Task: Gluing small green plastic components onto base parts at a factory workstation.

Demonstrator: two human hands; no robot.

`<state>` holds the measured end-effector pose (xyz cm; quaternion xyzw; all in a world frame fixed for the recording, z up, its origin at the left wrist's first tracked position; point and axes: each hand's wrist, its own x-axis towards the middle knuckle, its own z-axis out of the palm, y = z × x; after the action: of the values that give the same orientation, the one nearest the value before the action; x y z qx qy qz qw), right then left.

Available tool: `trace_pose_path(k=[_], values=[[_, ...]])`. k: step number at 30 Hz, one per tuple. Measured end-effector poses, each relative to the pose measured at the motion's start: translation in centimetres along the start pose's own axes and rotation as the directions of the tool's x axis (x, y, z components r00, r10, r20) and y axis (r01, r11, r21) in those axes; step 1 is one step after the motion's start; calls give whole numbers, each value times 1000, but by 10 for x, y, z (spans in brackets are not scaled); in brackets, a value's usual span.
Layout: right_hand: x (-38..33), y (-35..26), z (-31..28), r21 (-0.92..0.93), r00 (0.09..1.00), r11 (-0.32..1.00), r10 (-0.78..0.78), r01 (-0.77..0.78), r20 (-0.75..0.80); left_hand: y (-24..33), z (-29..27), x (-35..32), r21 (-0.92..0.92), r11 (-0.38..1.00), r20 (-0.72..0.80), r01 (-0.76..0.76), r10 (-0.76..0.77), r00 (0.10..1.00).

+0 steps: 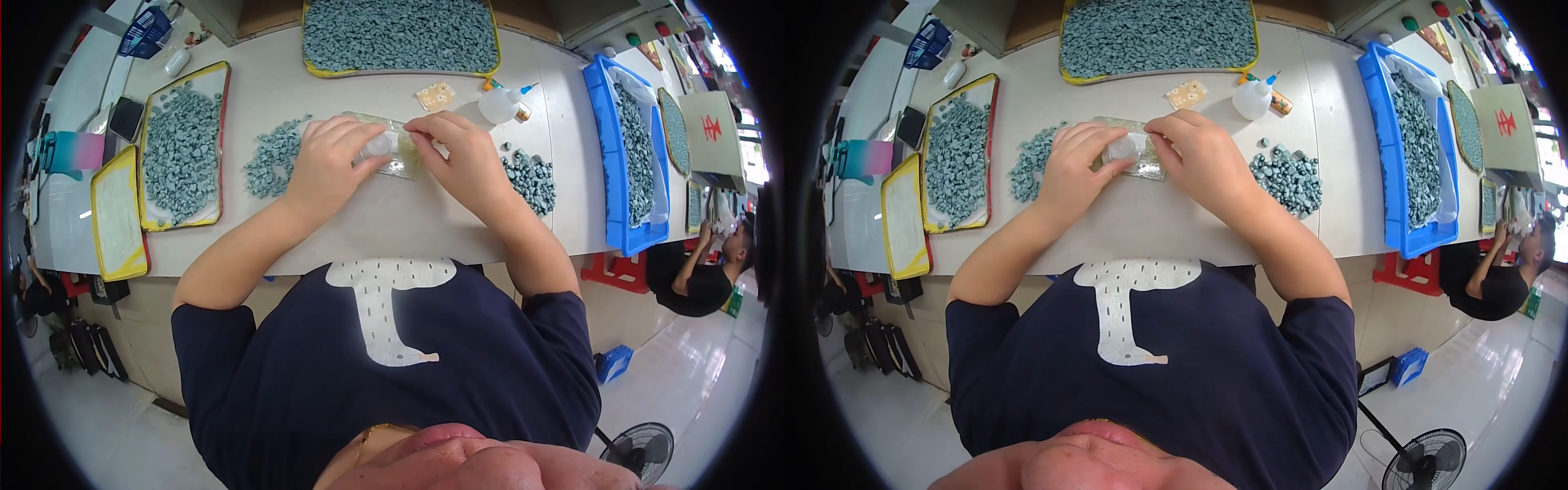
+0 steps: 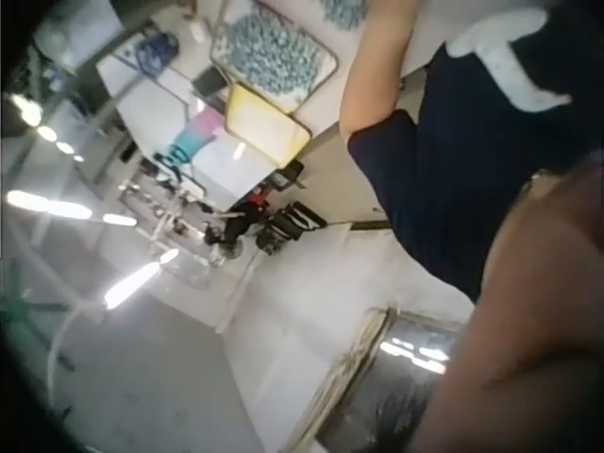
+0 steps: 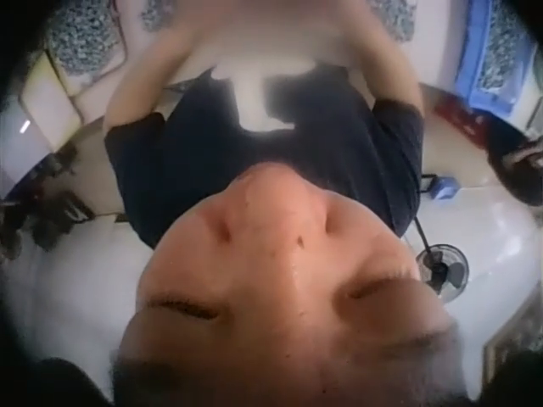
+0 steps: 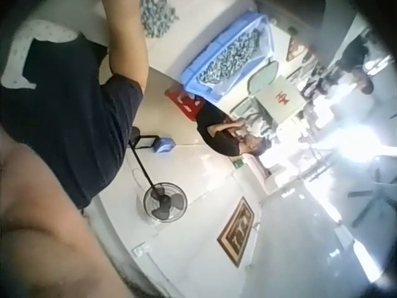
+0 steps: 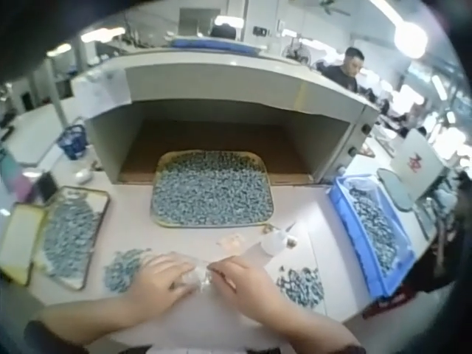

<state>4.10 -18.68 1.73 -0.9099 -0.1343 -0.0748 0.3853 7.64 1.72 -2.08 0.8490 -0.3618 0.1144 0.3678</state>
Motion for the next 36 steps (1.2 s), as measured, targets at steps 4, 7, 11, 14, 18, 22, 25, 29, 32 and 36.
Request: trace_pose_path(k=[4, 7, 11, 14, 18, 22, 25, 29, 32, 36], values=[[1, 10, 2, 12, 1000, 1000, -9, 9, 1, -6, 11, 5, -31, 999, 22, 23, -23, 1000], [1, 16, 5, -16, 999, 999, -46, 46, -9, -9, 14, 6, -51, 998, 45, 43, -41, 998], [2, 17, 8, -9, 999, 999, -41, 41, 6, -13, 17, 5, -53, 998, 64, 45, -42, 997], [2, 12, 8, -2, 999, 999, -33, 33, 10, -14, 15, 2, -42, 998, 60, 49, -46, 997], [-2, 7, 12, 11, 998, 998, -56, 56, -17, -12, 11, -2, -84, 995, 34, 46, -43, 998], [0, 12, 17, -41, 990, 990, -135, 134, -34, -11, 8, -5, -145, 982, 39, 125, -121, 992], [1, 14, 23, -67, 982, 980, -188, 185, -34, -15, 9, -7, -139, 982, 19, 128, -127, 992], [3, 16, 28, -87, 969, 967, -243, 239, -44, -19, 13, -5, -99, 990, -1, 98, -98, 995], [3, 18, 31, -124, 961, 957, -272, 264, -51, -21, 16, -5, -68, 995, -17, 77, -78, 997], [3, 22, 31, -182, 936, 921, -352, 344, -15, -22, 17, -5, -43, 998, -35, 54, -56, 998]])
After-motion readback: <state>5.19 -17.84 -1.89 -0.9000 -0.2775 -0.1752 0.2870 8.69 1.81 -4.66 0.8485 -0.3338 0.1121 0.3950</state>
